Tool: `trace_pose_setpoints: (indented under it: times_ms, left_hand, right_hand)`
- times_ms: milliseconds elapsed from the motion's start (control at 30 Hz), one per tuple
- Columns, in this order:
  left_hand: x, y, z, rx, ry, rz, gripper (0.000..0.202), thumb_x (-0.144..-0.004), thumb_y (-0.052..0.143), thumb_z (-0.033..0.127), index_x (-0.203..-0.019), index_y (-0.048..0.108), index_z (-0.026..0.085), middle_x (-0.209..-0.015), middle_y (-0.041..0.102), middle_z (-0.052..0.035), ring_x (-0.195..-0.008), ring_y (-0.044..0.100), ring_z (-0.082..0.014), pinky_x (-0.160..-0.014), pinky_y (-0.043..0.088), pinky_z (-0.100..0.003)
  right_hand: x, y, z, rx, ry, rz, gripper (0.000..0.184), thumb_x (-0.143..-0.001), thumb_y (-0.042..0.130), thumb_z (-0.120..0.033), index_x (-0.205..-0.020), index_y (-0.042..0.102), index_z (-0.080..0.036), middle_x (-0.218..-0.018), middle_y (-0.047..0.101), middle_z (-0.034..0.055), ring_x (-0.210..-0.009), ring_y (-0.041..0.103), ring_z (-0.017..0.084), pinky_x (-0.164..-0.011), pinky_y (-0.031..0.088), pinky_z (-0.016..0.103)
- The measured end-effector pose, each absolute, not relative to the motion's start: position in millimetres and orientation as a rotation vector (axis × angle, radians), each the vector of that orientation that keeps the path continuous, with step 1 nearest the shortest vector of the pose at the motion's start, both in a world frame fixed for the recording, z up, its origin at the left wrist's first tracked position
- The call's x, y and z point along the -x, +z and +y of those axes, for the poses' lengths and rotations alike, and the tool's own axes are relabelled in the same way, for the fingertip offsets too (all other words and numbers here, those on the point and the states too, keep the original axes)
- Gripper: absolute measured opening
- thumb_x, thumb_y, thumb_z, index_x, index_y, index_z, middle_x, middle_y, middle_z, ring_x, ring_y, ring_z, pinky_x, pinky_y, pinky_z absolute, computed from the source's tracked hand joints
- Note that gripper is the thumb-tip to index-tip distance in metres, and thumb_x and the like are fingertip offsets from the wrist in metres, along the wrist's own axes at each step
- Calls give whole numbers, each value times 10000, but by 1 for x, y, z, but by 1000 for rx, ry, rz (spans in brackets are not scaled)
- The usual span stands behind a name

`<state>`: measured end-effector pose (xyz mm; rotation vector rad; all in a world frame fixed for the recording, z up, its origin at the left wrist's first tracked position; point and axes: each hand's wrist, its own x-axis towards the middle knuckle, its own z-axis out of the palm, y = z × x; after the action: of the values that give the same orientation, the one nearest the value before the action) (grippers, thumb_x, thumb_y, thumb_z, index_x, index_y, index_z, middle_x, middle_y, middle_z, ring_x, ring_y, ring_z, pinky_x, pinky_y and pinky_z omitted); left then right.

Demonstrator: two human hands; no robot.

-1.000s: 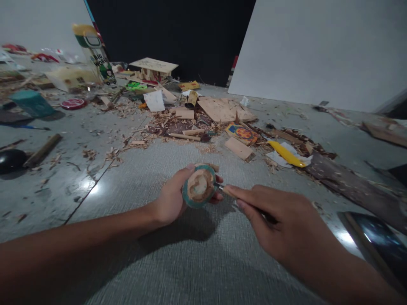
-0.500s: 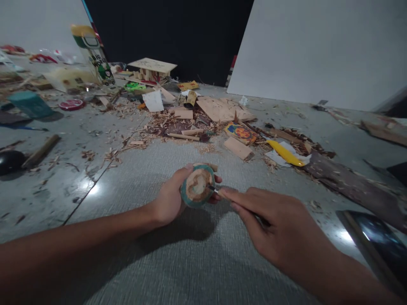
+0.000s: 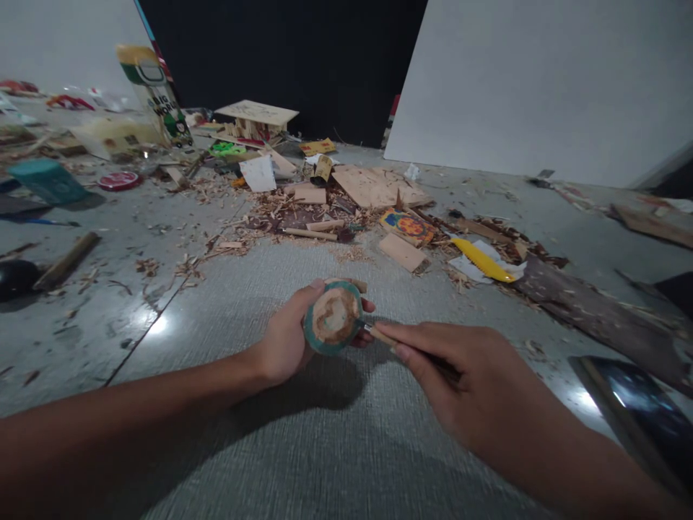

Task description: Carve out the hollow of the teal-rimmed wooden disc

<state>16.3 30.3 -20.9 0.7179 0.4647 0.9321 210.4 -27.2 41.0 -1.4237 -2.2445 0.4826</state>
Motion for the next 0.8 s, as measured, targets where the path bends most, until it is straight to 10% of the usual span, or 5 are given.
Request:
trace_pose_setpoints:
  times_ms: [567,800]
  left_hand:
    - [-16,-22,34,-738,818,307,561,-882,460,494,-1195,632,61,-1102,706,-208,-981,670,-331,-853,509,-457]
    - [-16,-21,34,-741,840,297,562,-885,457,487,-1203,632,58,-1101,707,-203,-962,682,-330,-833,519,-452]
  right_hand:
    - [-212,33,-22,1453,944,-2014,321,-947,522,-237,-1163,746,-315,-1089,776,-10,-892,737,151,-727,582,223]
    - [-220,33,-11,1451,1269,-1811,328,-946,527,-302,-1174,750,-225,-558,582,-14,-438,403,72,-393,296,189]
